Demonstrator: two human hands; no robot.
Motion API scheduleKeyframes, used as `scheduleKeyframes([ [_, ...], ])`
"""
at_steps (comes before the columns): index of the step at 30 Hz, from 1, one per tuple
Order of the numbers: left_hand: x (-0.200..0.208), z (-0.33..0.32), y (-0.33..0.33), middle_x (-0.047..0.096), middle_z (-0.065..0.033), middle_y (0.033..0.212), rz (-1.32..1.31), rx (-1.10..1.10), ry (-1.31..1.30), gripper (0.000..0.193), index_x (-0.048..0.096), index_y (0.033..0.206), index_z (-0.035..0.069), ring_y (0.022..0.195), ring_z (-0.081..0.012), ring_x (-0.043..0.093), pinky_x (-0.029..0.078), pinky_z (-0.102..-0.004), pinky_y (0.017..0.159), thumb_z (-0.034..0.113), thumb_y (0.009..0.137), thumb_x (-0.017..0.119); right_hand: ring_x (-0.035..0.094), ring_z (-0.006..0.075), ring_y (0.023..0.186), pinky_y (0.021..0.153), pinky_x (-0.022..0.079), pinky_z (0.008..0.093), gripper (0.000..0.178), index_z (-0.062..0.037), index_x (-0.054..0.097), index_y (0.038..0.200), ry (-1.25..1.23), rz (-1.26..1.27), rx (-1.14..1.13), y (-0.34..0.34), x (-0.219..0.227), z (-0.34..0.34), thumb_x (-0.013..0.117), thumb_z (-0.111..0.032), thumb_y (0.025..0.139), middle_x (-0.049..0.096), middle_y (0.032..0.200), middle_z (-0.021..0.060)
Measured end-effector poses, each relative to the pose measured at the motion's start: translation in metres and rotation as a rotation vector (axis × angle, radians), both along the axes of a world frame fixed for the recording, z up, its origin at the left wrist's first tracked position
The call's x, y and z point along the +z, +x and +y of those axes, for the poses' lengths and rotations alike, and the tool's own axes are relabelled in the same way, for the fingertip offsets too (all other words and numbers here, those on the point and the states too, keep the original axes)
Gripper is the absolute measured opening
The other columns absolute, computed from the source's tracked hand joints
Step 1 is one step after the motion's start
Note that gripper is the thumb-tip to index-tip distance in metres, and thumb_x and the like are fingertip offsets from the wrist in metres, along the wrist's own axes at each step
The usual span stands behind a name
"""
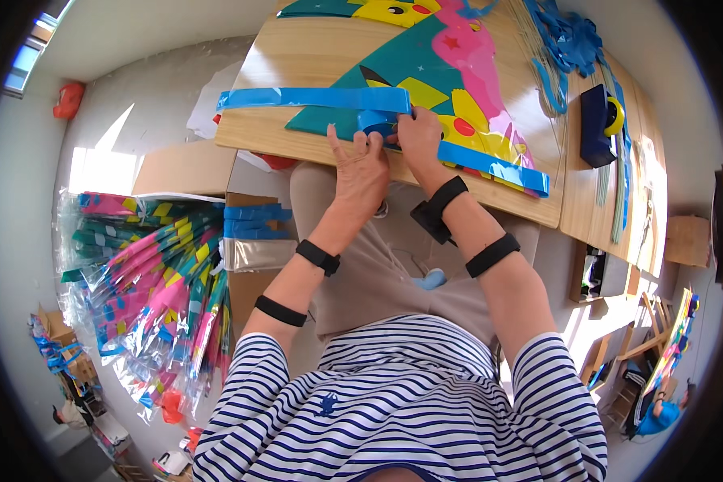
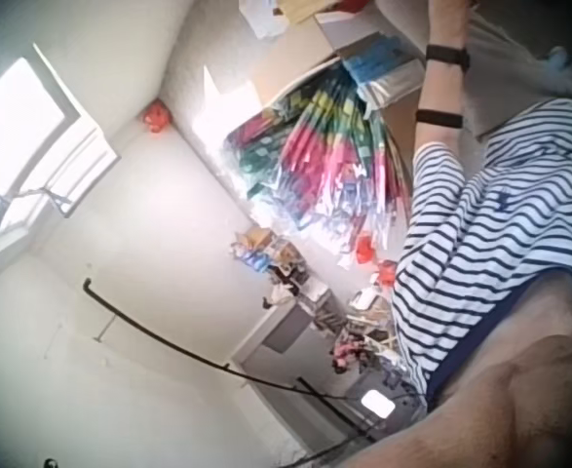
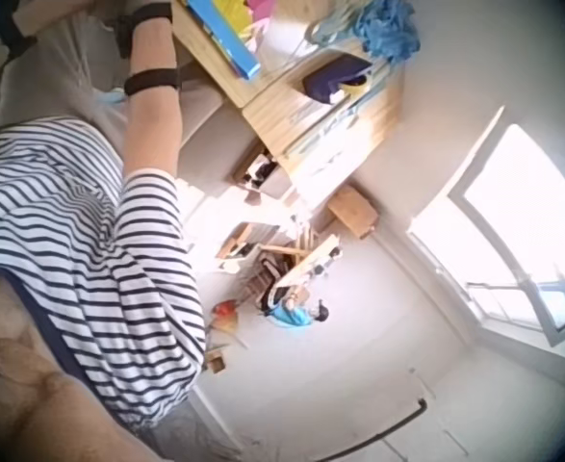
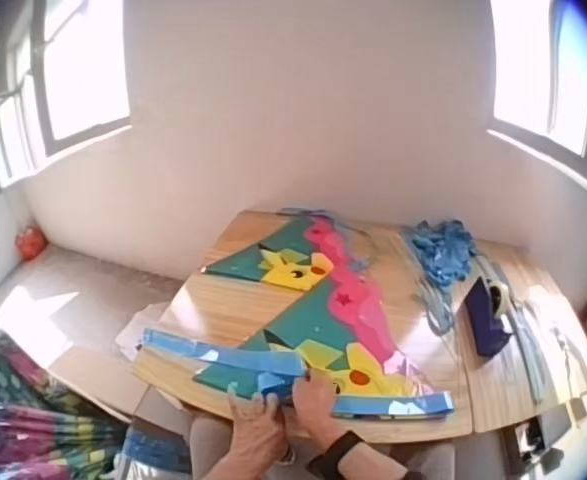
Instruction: The recorder is assembling colorful plastic kites by folding and taping the edges.
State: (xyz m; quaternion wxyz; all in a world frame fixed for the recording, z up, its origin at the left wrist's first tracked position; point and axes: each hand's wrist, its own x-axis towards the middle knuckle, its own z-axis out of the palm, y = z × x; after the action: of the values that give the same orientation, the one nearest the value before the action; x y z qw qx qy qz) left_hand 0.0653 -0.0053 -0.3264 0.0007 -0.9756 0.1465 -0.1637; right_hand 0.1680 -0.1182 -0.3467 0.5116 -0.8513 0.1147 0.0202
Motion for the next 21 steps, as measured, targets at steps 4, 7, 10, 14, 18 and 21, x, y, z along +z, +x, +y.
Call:
scheduleKeyframes([
  [4,0.0,0.003,-0.004,0.048,-0.0115,0.108,-0.063,0.059,0.046,0.022,0.07,0.096,0.002,0.113,-0.0325,0.047,0.019,-0.0793,0.114,0.011,0.077,0.065,0.073,0.026,0.058,0.06,0.056,0.0376,0.023,0.0059,0.068,0.088,-0.015,-0.04,-0.026,-0.016,0.025,-0.014,0.062,-0.016,0.093,0.07,0.071,0.0157],
  [7,0.001,0.001,-0.003,0.048,-0.012,0.109,-0.046,0.065,0.018,0.022,0.069,0.098,0.002,0.113,-0.0324,0.048,0.019,-0.0794,0.114,0.012,0.078,0.065,0.072,0.0242,0.056,0.055,0.054,0.0359,0.025,0.0069,0.067,0.086,-0.045,-0.047,-0.071,-0.025,0.022,-0.031,0.063,-0.016,0.094,0.07,0.072,0.0156],
  [10,0.004,0.0,-0.003,0.048,-0.0121,0.109,-0.008,0.078,0.04,0.02,0.068,0.096,0.002,0.114,-0.0326,0.047,0.018,-0.0798,0.114,0.012,0.079,0.065,0.072,0.0246,0.056,0.056,0.055,0.0361,0.026,0.0057,0.067,0.085,-0.123,-0.073,-0.1,-0.029,0.011,-0.043,0.064,-0.018,0.094,0.07,0.07,0.0153],
  [14,0.003,0.001,-0.003,0.049,-0.0126,0.117,-0.019,0.066,0.031,0.02,0.07,0.095,0.001,0.119,-0.0341,0.047,0.017,-0.0807,0.114,0.01,0.077,0.067,0.071,0.0415,0.085,0.078,0.055,0.0494,0.026,-0.0002,0.071,0.089,-0.261,-0.043,-0.129,-0.032,0.004,-0.049,0.063,-0.025,0.09,0.073,0.087,0.0226],
  [18,0.002,0.002,-0.004,0.054,-0.0105,0.129,0.009,0.026,0.025,0.02,0.072,0.098,0.003,0.128,-0.0359,0.049,0.012,-0.0802,0.115,0.008,0.08,0.066,0.069,0.0435,0.089,0.08,0.054,0.052,0.025,-0.0017,0.071,0.091,-0.285,-0.066,-0.118,-0.037,0.003,-0.05,0.064,-0.025,0.088,0.072,0.09,0.0239],
  [21,0.006,0.004,-0.005,0.056,-0.0092,0.135,0.087,0.001,0.021,0.021,0.073,0.101,0.003,0.132,-0.0358,0.051,0.009,-0.0802,0.115,0.008,0.082,0.066,0.07,0.0428,0.088,0.08,0.055,0.0519,0.024,-0.002,0.071,0.091,-0.384,-0.098,-0.113,-0.043,0.009,-0.049,0.065,-0.025,0.087,0.073,0.09,0.0231],
])
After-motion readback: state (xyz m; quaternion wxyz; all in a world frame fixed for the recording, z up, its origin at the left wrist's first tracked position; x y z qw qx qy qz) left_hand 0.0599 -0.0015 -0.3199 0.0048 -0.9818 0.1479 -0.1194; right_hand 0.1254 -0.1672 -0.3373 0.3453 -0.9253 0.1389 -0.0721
